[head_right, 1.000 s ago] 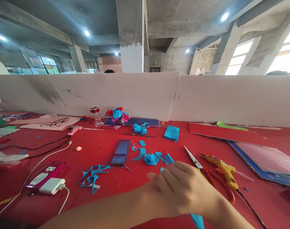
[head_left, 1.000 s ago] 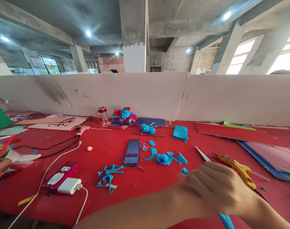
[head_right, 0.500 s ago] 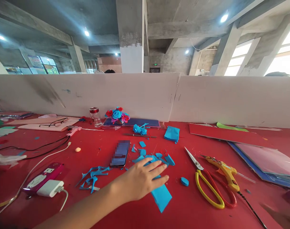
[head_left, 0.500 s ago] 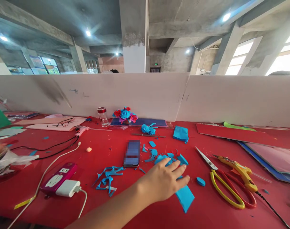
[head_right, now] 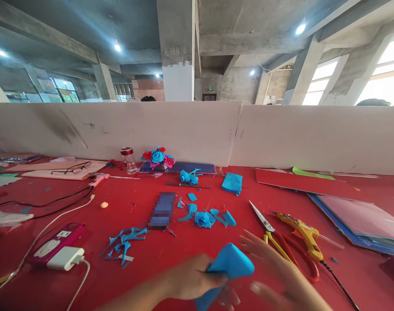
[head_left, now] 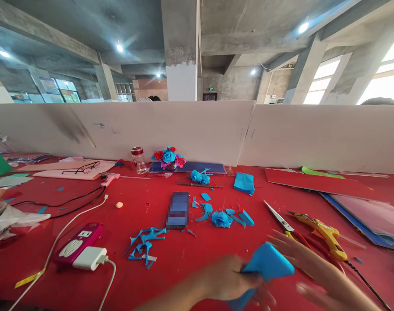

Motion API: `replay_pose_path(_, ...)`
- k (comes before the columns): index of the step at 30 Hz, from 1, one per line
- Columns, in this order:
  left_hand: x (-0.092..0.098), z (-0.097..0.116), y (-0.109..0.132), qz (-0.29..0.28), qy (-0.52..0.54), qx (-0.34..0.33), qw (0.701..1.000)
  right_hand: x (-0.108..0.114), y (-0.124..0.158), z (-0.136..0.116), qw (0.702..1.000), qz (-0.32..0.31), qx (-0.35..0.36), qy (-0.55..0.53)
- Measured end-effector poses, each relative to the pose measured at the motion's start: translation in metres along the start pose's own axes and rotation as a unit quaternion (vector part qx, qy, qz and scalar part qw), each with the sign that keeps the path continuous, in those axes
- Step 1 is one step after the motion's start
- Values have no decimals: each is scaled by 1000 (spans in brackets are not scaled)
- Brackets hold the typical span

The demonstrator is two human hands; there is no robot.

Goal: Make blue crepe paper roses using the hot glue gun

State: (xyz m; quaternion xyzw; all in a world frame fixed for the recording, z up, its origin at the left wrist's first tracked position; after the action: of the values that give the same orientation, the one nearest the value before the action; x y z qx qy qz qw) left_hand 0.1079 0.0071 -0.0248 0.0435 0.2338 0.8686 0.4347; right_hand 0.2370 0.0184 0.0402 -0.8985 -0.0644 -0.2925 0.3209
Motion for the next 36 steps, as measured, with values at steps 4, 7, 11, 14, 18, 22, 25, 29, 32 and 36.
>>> replay_pose_path(4,10,-5,-8,36,21,2,999,-50,-40,19,968,-29,-138,-209)
replay_pose_path(7,49,20,6,179,-133,-49,974,-49,-64,40,929,72,-179,-317)
replay_pose_path(11,122,61,30,475,-289,-69,828,-38,-78,79,879,214,-217,-366)
replay_pose_path(14,154,65,10,507,-303,-16,807,-44,-84,96,878,231,-217,-359)
replay_pose_path(18,173,73,-24,506,-304,16,807,-57,-79,106,881,205,-236,-355)
replay_pose_path(22,164,91,-41,471,-283,-34,835,-68,-73,105,887,147,-256,-356)
replay_pose_path(25,139,96,-43,395,-259,-99,876,-78,-72,99,891,102,-257,-361)
replay_pose_path(29,122,86,-30,373,-231,-144,887,-97,-71,86,896,36,-248,-365)
replay_pose_path(32,127,76,-21,398,-208,-153,880,-105,-70,77,902,5,-237,-362)
replay_pose_path(36,136,64,-21,392,-162,-147,893,-104,-72,73,913,12,-222,-343)
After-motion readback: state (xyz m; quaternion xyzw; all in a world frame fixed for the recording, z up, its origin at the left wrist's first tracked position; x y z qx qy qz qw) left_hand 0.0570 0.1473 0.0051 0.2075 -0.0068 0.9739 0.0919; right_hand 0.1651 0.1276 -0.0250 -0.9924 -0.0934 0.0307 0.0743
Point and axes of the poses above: each hand's wrist, its own y-axis away from the middle knuckle, its own x-axis out of the back of the hand, z = x × y, the point moved 9 cm from there along -y, towards the middle knuckle, and after that the axes turned 14 degrees about x, right-handed, at the moved point
